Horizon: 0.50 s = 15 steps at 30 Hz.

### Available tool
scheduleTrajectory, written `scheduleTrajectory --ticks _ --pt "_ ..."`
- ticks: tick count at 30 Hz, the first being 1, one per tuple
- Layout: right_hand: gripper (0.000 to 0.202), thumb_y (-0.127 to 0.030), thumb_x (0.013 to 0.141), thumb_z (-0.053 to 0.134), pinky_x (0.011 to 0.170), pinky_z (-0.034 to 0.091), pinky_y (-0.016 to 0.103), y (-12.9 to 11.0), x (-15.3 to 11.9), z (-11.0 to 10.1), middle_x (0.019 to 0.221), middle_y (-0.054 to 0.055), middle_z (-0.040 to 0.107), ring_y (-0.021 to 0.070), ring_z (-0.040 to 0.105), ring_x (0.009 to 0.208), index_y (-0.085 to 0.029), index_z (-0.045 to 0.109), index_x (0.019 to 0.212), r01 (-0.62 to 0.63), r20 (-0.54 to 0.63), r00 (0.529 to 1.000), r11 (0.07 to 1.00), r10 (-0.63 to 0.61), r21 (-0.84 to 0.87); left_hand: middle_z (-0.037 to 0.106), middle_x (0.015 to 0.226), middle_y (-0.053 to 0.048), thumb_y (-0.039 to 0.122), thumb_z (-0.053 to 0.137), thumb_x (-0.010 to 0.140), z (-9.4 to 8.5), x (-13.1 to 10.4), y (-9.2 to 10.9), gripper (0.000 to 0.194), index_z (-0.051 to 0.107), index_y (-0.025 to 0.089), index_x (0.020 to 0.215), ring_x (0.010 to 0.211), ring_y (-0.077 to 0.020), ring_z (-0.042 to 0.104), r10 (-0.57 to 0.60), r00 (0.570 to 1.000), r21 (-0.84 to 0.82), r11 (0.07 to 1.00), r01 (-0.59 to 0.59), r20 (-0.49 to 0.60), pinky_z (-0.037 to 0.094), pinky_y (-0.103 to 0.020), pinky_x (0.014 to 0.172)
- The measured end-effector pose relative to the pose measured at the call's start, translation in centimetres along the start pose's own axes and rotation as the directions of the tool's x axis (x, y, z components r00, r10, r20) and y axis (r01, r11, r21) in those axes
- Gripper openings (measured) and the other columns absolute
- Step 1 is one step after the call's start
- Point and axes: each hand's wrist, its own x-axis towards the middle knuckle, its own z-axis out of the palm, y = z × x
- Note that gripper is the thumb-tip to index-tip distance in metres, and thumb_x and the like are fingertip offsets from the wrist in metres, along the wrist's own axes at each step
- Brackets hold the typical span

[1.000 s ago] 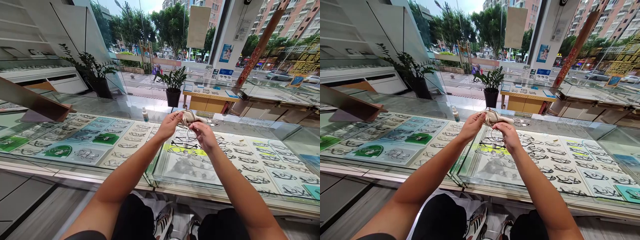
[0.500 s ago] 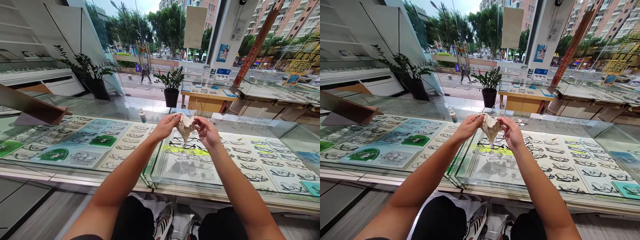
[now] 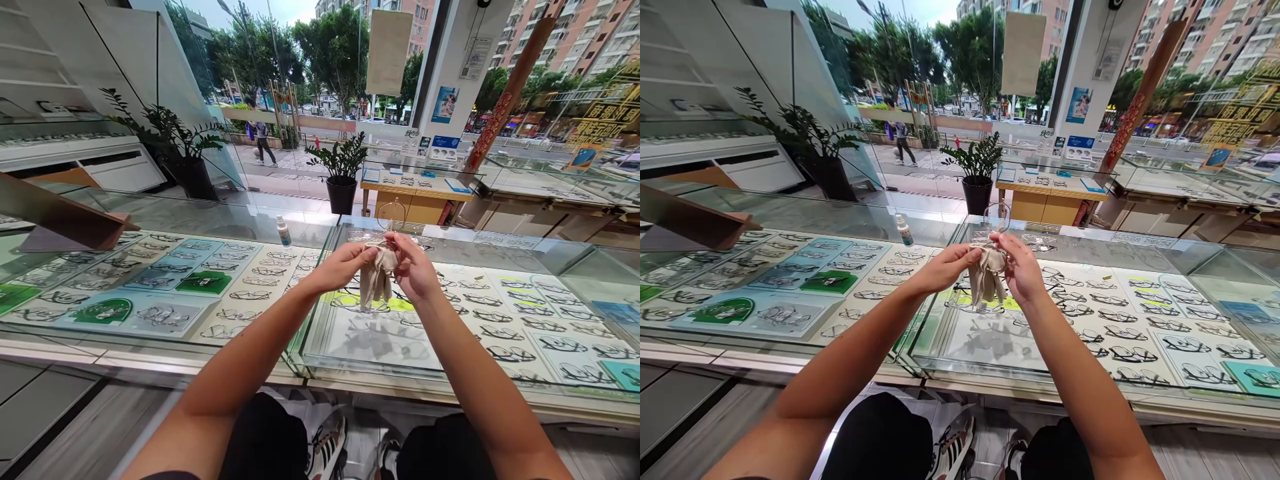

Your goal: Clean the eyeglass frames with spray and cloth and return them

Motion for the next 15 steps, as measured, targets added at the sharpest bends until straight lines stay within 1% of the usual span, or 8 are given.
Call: scheduleTrajectory --ticks 2,5,7,9,11,12,14,15 --pt "0.032 -0.052 0.076 0.09 0.065 0.051 0.028 -0.1 -0.4 0.4 0.104 0.004 0.074 0.0167 0.062 0.082 -0.026 0.084 0.094 0.027 0.008 1.0 0.999 -0.027 -0.029 0.072 0.084 -0.007 0.071 0.059 0.101 0.3 -0.1 0.1 0.059 0.071 0.014 0.09 0.075 -0.0179 0.063 -0.032 0.999 -0.049 0.998 0.034 0.036 0.05 -0.029 0.072" --pt "0.028 -0.051 0.075 0.09 0.072 0.054 0.029 -0.2 -0.7 0.9 0.112 0.004 0.071 0.0178 0.063 0.091 -0.027 0.085 0.09 0.083 0.011 0.997 0.995 -0.082 -0.053 0.071 0.084 -0.007 0.07 0.063 0.1 0.7 -0.2 0.4 0.057 0.07 0.014 0.091 0.074 -0.0167 0.061 -0.064 0.996 -0.156 0.985 0.072 0.054 0.048 -0.029 0.071" --pt "0.029 -0.052 0.075 0.09 0.077 0.055 0.031 -0.1 -0.8 1.2 0.113 0.004 0.072 0.0194 0.064 0.093 -0.027 0.085 0.088 0.092 0.008 0.996 0.995 -0.091 -0.048 0.069 0.082 -0.006 0.067 0.069 0.097 1.0 -0.2 0.7 0.054 0.07 0.014 0.092 0.073 -0.0156 0.06 -0.061 0.996 -0.236 0.969 0.073 0.06 0.047 -0.027 0.069" --pt "0.03 -0.053 0.076 0.088 0.081 0.057 0.033 0.1 -0.8 1.3 0.112 0.004 0.072 0.0204 0.064 0.094 -0.027 0.085 0.088 0.099 0.006 0.995 0.994 -0.099 -0.043 0.066 0.081 -0.004 0.062 0.078 0.093 1.4 -0.3 0.8 0.049 0.07 0.013 0.094 0.071 -0.0142 0.058 -0.051 0.998 -0.275 0.959 0.062 0.047 0.045 -0.026 0.066" --pt "0.03 -0.054 0.078 0.087 0.086 0.057 0.034 0.3 -0.8 1.5 0.11 0.005 0.071 0.021 0.064 0.095 -0.026 0.084 0.089 0.122 0.017 0.992 0.991 -0.121 -0.051 0.065 0.08 -0.003 0.055 0.086 0.087 2.1 -0.3 0.7 0.046 0.072 0.013 0.1 0.07 -0.0134 0.058 -0.04 0.999 -0.277 0.96 0.035 -0.012 0.044 -0.025 0.065" --pt "0.03 -0.054 0.079 0.086 0.089 0.057 0.035 0.5 -0.9 1.6 0.109 0.005 0.071 0.0214 0.064 0.097 -0.026 0.084 0.09 0.137 0.026 0.99 0.989 -0.136 -0.058 0.067 0.081 -0.002 0.053 0.089 0.085 2.5 -0.2 0.6 0.048 0.073 0.014 0.106 0.07 -0.0137 0.059 -0.031 0.997 -0.275 0.961 0.012 -0.065 0.045 -0.025 0.066" --pt "0.031 -0.056 0.082 0.085 0.093 0.057 0.037 0.7 -1.1 1.9 0.107 0.005 0.07 0.0221 0.064 0.099 -0.027 0.084 0.092 0.151 0.047 0.988 0.986 -0.148 -0.066 0.072 0.09 -0.005 0.053 0.09 0.083 3.2 -0.2 0.3 0.053 0.074 0.015 0.118 0.077 -0.0164 0.064 -0.005 0.984 -0.258 0.965 -0.042 -0.179 0.05 -0.027 0.071" --pt "0.031 -0.056 0.082 0.084 0.094 0.057 0.038 0.7 -1.2 2.0 0.106 0.005 0.069 0.0224 0.064 0.099 -0.027 0.084 0.093 0.149 0.055 0.988 0.987 -0.146 -0.062 0.075 0.095 -0.007 0.054 0.089 0.084 3.6 -0.2 0.3 0.054 0.074 0.016 0.12 0.083 -0.0185 0.067 0.013 0.973 -0.234 0.97 -0.068 -0.231 0.052 -0.029 0.076"
